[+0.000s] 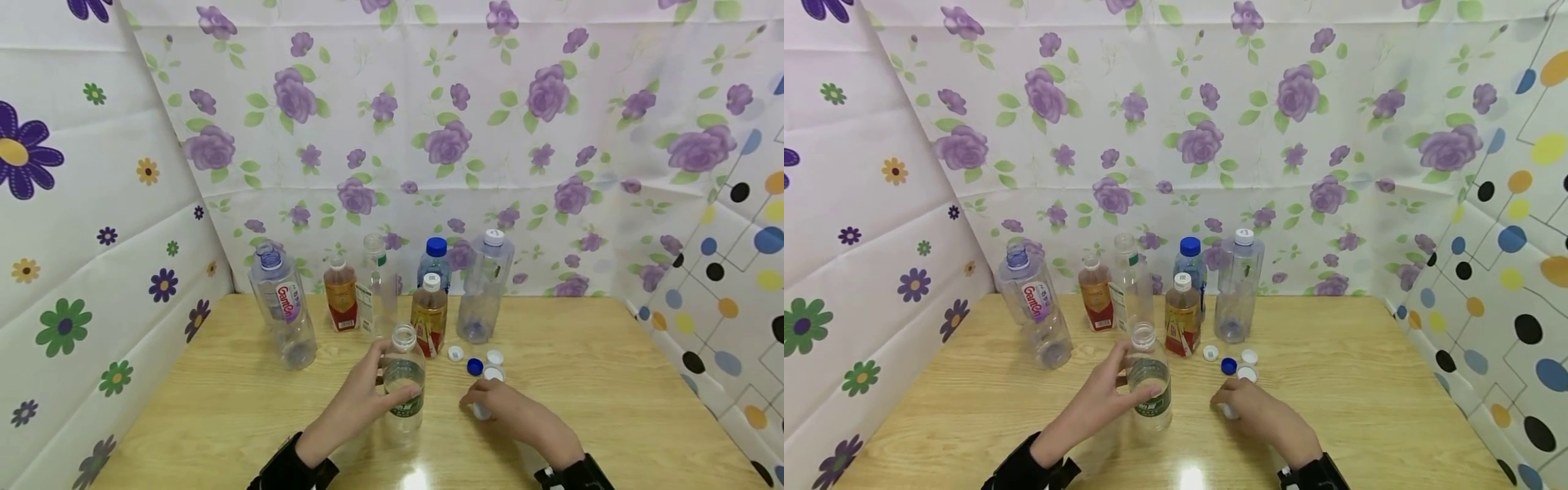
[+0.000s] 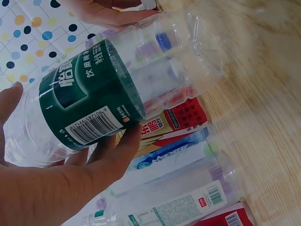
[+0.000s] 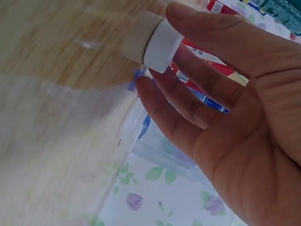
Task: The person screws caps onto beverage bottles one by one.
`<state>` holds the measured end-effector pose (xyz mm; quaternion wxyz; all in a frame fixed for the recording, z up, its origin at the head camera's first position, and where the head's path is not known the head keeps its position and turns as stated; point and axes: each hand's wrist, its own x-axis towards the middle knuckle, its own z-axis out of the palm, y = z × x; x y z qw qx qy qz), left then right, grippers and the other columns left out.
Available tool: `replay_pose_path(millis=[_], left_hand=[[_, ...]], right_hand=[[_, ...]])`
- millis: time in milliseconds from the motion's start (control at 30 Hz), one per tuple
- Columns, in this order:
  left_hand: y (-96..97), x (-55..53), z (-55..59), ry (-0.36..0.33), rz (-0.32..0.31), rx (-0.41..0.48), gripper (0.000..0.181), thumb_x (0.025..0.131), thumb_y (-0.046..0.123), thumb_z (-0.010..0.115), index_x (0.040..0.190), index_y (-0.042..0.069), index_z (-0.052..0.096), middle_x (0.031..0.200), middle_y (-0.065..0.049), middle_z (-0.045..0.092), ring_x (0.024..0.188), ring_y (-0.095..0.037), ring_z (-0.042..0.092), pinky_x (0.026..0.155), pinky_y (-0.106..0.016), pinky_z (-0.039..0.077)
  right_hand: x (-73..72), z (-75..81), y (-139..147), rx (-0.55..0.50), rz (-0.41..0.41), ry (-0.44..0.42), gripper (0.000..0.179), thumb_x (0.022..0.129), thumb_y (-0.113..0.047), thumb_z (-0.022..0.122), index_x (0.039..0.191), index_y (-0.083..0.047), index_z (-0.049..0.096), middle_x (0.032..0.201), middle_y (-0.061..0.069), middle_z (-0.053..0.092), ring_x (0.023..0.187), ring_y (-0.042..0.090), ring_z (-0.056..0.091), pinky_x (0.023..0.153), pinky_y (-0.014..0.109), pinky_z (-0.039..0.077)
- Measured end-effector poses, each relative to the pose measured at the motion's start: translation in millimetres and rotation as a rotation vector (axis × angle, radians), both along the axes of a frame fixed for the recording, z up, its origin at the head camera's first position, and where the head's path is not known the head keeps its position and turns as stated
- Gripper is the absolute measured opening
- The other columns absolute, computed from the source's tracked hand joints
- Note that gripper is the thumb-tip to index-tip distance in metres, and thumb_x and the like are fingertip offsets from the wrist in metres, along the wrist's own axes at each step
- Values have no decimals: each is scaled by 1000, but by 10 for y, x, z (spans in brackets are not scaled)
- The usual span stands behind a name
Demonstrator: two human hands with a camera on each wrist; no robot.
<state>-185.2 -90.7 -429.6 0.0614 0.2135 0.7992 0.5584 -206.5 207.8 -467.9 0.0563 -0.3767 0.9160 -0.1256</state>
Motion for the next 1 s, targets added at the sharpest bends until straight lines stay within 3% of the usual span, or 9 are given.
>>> replay_pose_path(millis=[200, 400, 600, 767, 1000], left_hand=[[-1, -6, 8, 18, -6, 12, 72, 91, 39, 78, 147, 17, 39, 140, -12, 55, 129, -30, 55, 106, -51, 52], [-10, -7, 8, 9, -22, 17, 71, 90, 40, 78, 146, 20, 39, 141, -10, 55, 127, -28, 57, 106, -49, 52], [-24, 3, 8, -33, -43, 26, 75, 90, 46, 75, 150, 22, 35, 147, -10, 49, 132, -27, 54, 110, -45, 47], [-21, 13, 29, -38, -56, 38, 78, 91, 45, 74, 152, 23, 33, 149, -9, 48, 132, -25, 54, 110, -38, 47], [-22, 90, 176, -30, -50, 44, 71, 94, 25, 75, 152, 16, 34, 147, -14, 49, 132, -32, 54, 109, -41, 48]], right_hand=[[-2, -10, 6, -32, -8, 7, 31, 79, 6, 83, 101, -14, 74, 103, 0, 61, 96, 24, 62, 80, 30, 58], [-1, -22, 0, -31, -31, -28, 28, 80, 4, 83, 99, -14, 74, 100, -1, 59, 94, 21, 62, 78, 30, 58], [25, 45, -90, -74, 20, 106, 23, 85, -3, 81, 105, -10, 71, 101, 1, 61, 94, 20, 63, 77, 29, 58], [80, 237, -247, -202, 59, 244, 25, 89, -11, 80, 111, -10, 68, 109, 3, 63, 96, 18, 63, 75, 28, 59], [256, 749, -497, -515, 91, 359, 33, 95, -17, 75, 126, -18, 65, 121, 0, 62, 94, 10, 65, 77, 20, 59]])
